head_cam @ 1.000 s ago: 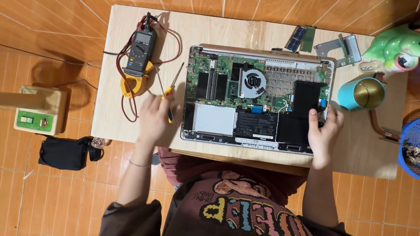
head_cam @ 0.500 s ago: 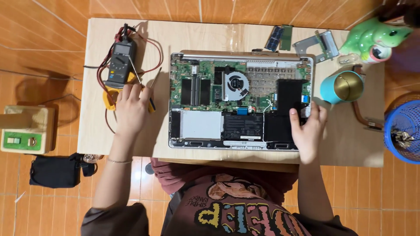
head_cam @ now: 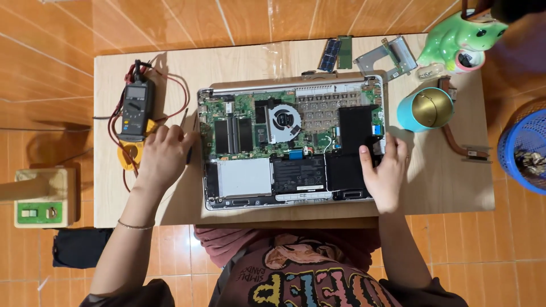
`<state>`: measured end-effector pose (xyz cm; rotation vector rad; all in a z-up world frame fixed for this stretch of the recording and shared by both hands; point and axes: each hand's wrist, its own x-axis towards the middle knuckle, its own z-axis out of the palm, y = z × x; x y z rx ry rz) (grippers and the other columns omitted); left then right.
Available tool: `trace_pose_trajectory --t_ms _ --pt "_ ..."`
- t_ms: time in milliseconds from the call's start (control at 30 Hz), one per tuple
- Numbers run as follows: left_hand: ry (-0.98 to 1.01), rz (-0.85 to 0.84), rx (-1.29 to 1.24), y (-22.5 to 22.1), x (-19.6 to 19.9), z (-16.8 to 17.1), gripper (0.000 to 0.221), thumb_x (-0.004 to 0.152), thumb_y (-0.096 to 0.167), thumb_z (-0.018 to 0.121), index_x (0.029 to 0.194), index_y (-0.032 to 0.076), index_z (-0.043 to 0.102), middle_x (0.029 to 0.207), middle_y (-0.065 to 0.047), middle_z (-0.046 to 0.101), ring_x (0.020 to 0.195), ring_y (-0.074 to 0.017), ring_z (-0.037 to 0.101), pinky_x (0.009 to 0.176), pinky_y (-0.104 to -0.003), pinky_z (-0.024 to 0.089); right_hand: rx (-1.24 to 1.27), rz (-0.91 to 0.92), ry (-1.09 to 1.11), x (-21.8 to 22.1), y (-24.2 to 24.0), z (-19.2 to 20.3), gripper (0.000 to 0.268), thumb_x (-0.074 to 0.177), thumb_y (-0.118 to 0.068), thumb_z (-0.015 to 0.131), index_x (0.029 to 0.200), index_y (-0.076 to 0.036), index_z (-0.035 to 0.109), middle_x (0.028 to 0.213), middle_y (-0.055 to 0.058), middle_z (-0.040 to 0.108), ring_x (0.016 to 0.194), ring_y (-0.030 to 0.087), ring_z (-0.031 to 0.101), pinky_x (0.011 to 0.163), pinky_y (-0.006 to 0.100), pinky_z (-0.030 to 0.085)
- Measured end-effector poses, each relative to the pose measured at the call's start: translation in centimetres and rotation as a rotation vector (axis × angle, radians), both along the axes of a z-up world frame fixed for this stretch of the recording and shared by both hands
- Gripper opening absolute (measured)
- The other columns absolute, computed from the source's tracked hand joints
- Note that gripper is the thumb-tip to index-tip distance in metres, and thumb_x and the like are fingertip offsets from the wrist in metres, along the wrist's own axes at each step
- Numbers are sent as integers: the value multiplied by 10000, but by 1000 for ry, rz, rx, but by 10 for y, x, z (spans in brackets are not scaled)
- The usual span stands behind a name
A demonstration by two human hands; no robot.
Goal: The person repairs a laptop by manipulating internal components such as the Wi-Fi card and cables.
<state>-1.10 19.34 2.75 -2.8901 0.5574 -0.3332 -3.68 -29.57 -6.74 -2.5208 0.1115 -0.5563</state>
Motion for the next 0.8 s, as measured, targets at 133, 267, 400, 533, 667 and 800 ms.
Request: trace_pose_trajectory --t_ms 133,267,400,533,667,800 --pt "-66 4 -25 -41 24 46 248 891 88 631 1109 164 720 1009 -70 646 961 -262 635 795 -386 548 28 -16 3 -2 7 8 670 1037 -457 652 1451 59 541 1378 280 514 1265 483 506 1090 544 400" --pt "-43 -195 -380 -111 78 60 181 895 65 679 1066 96 732 1000 -103 682 951 -317 674 784 -433 570 42 -25 -9 -2 13 26 655 1009 -428 676 1456 27 532 1373 267 527 1252 476 515 1078 545 405" --pt "262 -286 -645 -191 168 26 164 876 200 752 958 60 731 941 -142 732 894 -345 715 817 -458 579 103 -8 5 0 13 31 628 983 -395 694 1458 -18 528 1339 238 542 1235 461 544 1059 530 435" --pt "279 -208 -633 -253 238 -20 217 877 256 769 965 60 734 963 -163 743 915 -356 716 850 -453 581 162 2 -8 1 10 28 632 980 -381 694 1460 -11 516 1358 251 523 1233 469 541 1042 519 444" --pt "211 -98 -668 -276 259 -35 415 762 345 859 961 14 706 1014 -236 698 930 -402 685 822 -475 560 200 -17 23 3 9 28 627 948 -366 700 1449 -31 527 1326 233 541 1211 453 551 1037 512 447" --pt "251 -36 -644 -273 261 -41 391 767 306 837 973 1 703 1098 -254 669 979 -410 680 873 -470 558 250 -3 44 1 9 31 627 946 -358 693 1454 -33 522 1327 235 531 1213 443 546 1038 508 448"
